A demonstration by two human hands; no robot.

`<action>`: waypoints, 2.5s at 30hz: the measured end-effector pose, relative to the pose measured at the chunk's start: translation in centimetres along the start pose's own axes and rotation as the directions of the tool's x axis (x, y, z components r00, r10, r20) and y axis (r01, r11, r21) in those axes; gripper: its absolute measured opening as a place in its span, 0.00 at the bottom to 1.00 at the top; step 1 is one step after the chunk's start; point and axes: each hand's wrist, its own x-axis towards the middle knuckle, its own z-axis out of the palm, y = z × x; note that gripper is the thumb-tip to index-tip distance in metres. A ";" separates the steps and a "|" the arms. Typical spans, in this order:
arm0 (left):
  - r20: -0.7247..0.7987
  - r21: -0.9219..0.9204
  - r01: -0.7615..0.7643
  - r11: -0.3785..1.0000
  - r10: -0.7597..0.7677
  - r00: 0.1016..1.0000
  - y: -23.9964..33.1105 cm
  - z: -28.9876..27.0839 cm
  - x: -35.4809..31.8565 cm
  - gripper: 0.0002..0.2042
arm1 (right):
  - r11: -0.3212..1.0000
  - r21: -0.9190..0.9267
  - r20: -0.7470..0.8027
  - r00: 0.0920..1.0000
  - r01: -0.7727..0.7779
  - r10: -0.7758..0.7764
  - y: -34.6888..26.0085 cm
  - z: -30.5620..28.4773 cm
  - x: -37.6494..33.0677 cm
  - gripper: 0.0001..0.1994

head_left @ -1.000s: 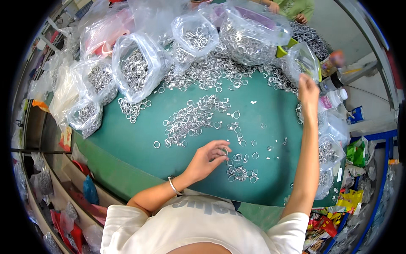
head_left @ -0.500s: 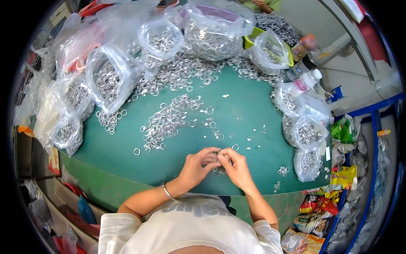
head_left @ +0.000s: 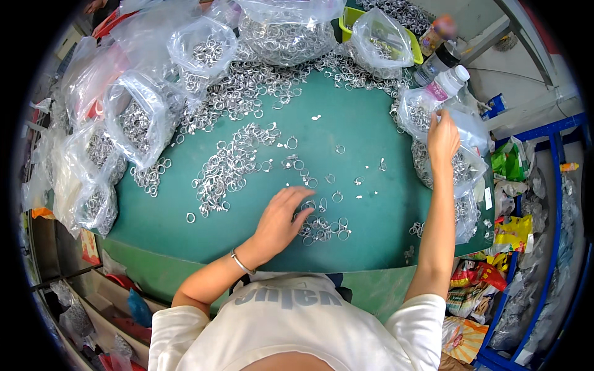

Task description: The person sorts and counts small metal rings and clips on a green workbench, occasionally reaching for bags on a shelf and placing sorted items into a purple container.

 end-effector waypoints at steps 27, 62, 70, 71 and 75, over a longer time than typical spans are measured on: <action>0.096 -0.211 -0.151 0.966 0.174 0.980 0.2 1.2 -0.2 0.10 | -0.067 0.539 0.799 0.535 -0.840 -0.275 -11.3 -8.3 -18.6 0.21; -0.414 0.363 0.451 0.815 -0.292 0.862 -9.7 -12.1 -5.7 0.18 | 0.522 0.806 0.340 0.504 0.279 -0.794 -24.0 4.2 -10.2 0.30; -0.319 0.312 0.363 0.878 -0.263 0.911 -9.6 -13.0 -5.9 0.11 | 0.455 0.800 0.590 0.649 -0.390 -0.481 -18.0 2.7 -10.9 0.04; -0.304 0.287 0.358 0.888 -0.270 0.914 -9.2 -13.0 -5.8 0.11 | 0.460 0.724 0.689 0.569 -0.514 -0.448 -16.9 2.2 -10.5 0.02; -0.482 0.141 0.313 0.939 -0.211 0.851 -9.1 -13.0 -5.4 0.10 | 0.639 0.669 0.701 0.610 -0.380 -0.370 -14.7 0.0 -10.0 0.03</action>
